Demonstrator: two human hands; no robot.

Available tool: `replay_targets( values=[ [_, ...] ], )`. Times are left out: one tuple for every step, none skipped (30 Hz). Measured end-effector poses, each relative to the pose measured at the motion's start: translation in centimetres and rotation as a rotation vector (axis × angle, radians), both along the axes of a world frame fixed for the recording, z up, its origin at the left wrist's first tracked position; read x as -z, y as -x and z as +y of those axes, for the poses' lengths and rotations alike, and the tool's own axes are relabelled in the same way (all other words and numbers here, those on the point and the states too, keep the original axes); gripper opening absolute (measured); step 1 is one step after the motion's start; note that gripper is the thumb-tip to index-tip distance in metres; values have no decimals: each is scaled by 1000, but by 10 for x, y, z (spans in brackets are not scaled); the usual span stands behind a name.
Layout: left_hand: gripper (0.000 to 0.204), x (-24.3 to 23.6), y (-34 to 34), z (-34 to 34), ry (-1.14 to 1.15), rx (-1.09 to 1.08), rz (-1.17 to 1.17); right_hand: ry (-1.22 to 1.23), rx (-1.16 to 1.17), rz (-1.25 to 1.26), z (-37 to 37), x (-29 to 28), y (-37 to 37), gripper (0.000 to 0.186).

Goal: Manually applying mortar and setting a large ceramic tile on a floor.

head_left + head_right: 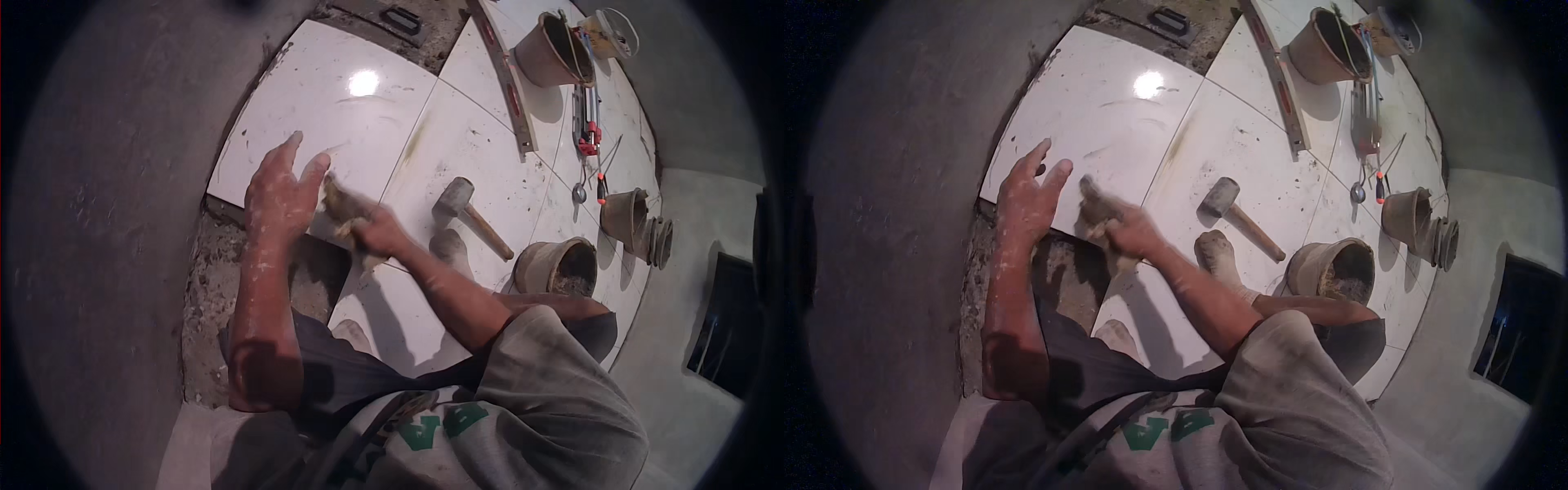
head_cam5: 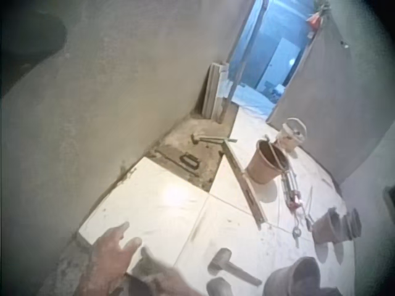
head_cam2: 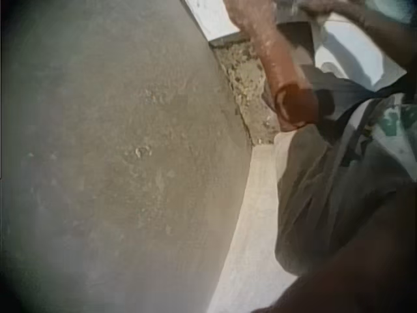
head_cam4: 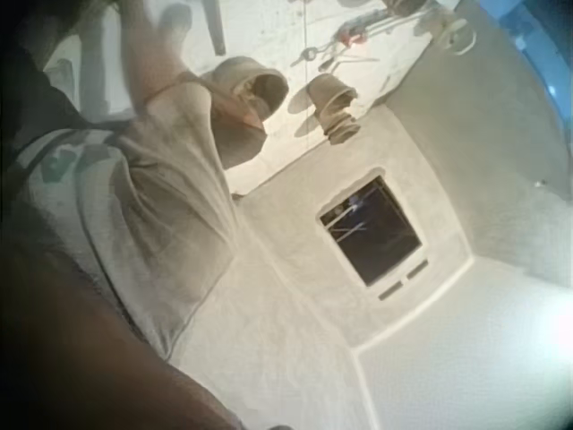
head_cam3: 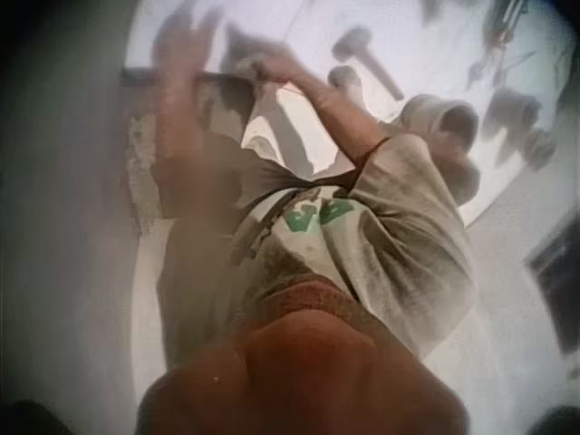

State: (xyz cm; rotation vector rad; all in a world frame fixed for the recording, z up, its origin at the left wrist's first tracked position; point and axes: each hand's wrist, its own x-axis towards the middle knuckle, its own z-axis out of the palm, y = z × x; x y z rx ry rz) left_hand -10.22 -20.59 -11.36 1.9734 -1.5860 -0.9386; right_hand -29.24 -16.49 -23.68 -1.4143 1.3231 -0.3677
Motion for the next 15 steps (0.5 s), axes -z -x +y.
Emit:
replay_targets(
  values=[
    [60,-1,1,-1,5,-12,1,-28,42,35,-29,-2,31,54],
    [59,-3,2,0,3,7,-28,-67,154,-11,-57,-3,56,54],
    [59,-4,3,1,8,12,-26,-31,241,93,-86,-5,87,51],
    [59,-5,3,2,-18,27,-34,159,171,90,-111,-9,121,48],
    [59,-6,2,4,-43,40,-42,214,226,373,-141,-6,148,47],
    [58,-8,-1,5,-67,36,-54,179,231,317,-165,-6,179,47],
    [58,-9,-5,5,-65,29,-59,319,165,548,-185,-2,206,50],
    [58,-11,-10,5,-85,-5,-58,364,153,621,-207,10,225,53],
    [57,-12,-15,5,-122,-54,-63,461,159,576,-215,21,246,55],
    [57,-13,-18,6,-124,-59,-70,274,145,620,-227,33,262,55],
    [59,-14,-19,7,-145,-97,-72,247,155,545,-227,53,271,55],
    [60,-14,-20,6,-172,-151,-63,235,89,615,-229,68,277,55],
    [60,-13,-17,5,-177,-129,-83,257,93,745,-224,79,284,55],
    [60,-12,-13,4,-211,-89,-23,294,82,717,-224,86,288,55],
    [60,-12,-8,5,-222,-49,55,227,149,662,-220,88,289,54]
  ],
)
